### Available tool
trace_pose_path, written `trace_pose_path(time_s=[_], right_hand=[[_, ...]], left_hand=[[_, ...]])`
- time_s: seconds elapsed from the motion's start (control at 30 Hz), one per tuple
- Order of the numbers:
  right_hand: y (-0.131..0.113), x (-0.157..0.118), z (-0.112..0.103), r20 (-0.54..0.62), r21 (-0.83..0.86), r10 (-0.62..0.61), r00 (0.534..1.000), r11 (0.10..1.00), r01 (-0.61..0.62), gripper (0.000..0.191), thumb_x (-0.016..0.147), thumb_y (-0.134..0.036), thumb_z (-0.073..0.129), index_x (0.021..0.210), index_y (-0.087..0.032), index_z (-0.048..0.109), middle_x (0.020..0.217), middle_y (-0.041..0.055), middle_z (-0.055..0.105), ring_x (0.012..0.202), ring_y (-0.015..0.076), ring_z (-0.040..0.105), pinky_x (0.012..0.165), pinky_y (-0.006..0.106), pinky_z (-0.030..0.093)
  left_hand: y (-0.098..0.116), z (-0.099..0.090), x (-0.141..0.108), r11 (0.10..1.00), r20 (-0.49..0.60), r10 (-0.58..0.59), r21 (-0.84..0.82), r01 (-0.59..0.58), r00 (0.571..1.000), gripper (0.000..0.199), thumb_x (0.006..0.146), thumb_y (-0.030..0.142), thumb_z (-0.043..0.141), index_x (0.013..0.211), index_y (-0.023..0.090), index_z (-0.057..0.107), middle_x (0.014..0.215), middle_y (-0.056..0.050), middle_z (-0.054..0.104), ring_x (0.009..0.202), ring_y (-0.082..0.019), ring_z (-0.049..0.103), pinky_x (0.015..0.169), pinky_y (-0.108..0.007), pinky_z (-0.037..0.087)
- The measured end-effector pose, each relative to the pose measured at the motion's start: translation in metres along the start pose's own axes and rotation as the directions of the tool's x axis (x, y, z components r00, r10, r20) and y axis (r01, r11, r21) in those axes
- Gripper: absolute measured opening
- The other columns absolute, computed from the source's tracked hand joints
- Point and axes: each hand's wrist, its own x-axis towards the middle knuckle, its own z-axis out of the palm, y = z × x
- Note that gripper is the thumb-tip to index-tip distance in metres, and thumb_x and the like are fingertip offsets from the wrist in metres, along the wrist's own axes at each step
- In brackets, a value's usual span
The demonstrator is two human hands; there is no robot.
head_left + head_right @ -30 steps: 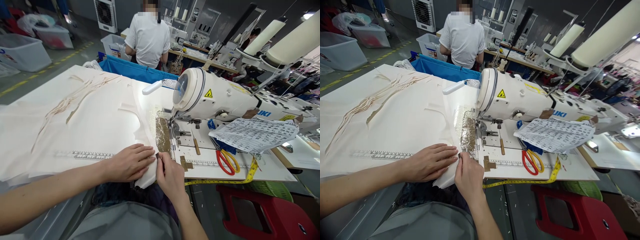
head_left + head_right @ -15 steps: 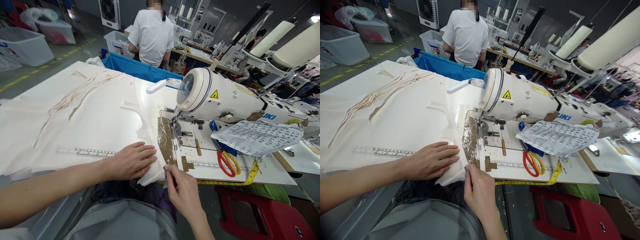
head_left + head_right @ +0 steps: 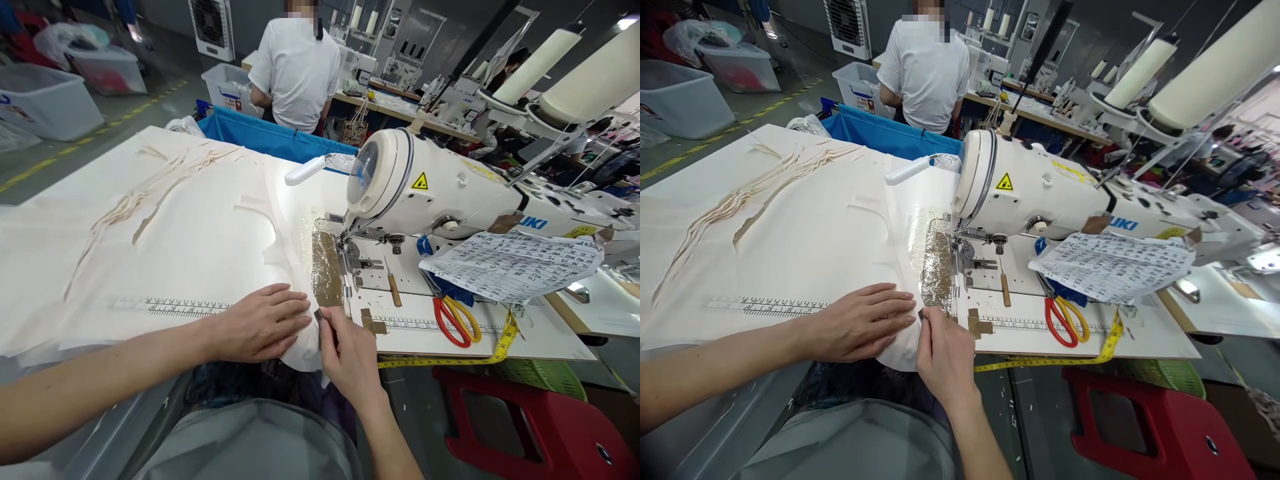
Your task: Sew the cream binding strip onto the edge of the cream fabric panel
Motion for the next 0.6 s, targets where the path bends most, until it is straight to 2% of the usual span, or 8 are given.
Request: trace_pose_path(time_s=[0.2,0.33,0.47,0.53,0.6], right_hand=[[-0.001,0.004,0.002,0.053,-0.062,-0.017,0.998,0.998,0.020,0.023,0.096,-0.017,0.038,0.094,-0.018,0.061,0.066,-0.0007,0.066,0.058,0.0154,0.065,0.053,0.025,0.031],[0.003,0.001,-0.009,0.118,-0.085,-0.064,0.991,0.994,0.075,0.022,0.093,-0.016,0.039,0.085,-0.019,0.060,0.059,-0.0014,0.061,0.052,0.0154,0.060,0.051,0.027,0.027],[0.008,-0.003,-0.021,0.186,-0.060,-0.067,0.980,0.995,0.080,0.021,0.093,-0.015,0.040,0.088,-0.020,0.060,0.059,-0.0031,0.062,0.051,0.0146,0.058,0.051,0.026,0.028],[0.010,-0.003,-0.020,0.177,-0.005,-0.056,0.983,0.998,0.058,0.021,0.094,-0.016,0.040,0.092,-0.020,0.061,0.062,-0.0032,0.063,0.051,0.0136,0.057,0.051,0.024,0.030],[0.012,-0.003,-0.014,0.117,0.046,-0.030,0.993,0.999,0.025,0.021,0.096,-0.018,0.040,0.097,-0.018,0.061,0.065,-0.0028,0.064,0.049,0.0126,0.055,0.051,0.023,0.032]], left_hand=[[0.001,0.002,0.000,1.000,0.007,-0.013,0.018,0.012,1.000,0.033,0.098,0.028,0.043,0.125,0.015,0.058,0.126,-0.013,0.065,0.124,-0.025,0.056,0.110,-0.042,0.037],[0.001,0.001,0.001,0.999,0.004,-0.026,0.023,0.026,1.000,0.033,0.098,0.033,0.045,0.122,0.016,0.059,0.123,-0.012,0.066,0.121,-0.025,0.057,0.108,-0.043,0.038],[0.001,0.000,0.000,1.000,0.022,-0.025,0.000,0.025,0.999,0.037,0.097,0.039,0.047,0.123,0.015,0.058,0.124,-0.013,0.065,0.122,-0.026,0.057,0.107,-0.044,0.038],[0.000,-0.001,0.000,1.000,0.021,-0.020,-0.021,0.020,1.000,0.037,0.096,0.036,0.047,0.124,0.014,0.057,0.125,-0.014,0.065,0.123,-0.027,0.056,0.107,-0.045,0.038],[-0.001,-0.001,0.000,0.999,0.018,-0.020,-0.043,0.021,1.000,0.036,0.096,0.029,0.044,0.127,0.013,0.055,0.128,-0.014,0.063,0.123,-0.027,0.056,0.106,-0.044,0.039]])
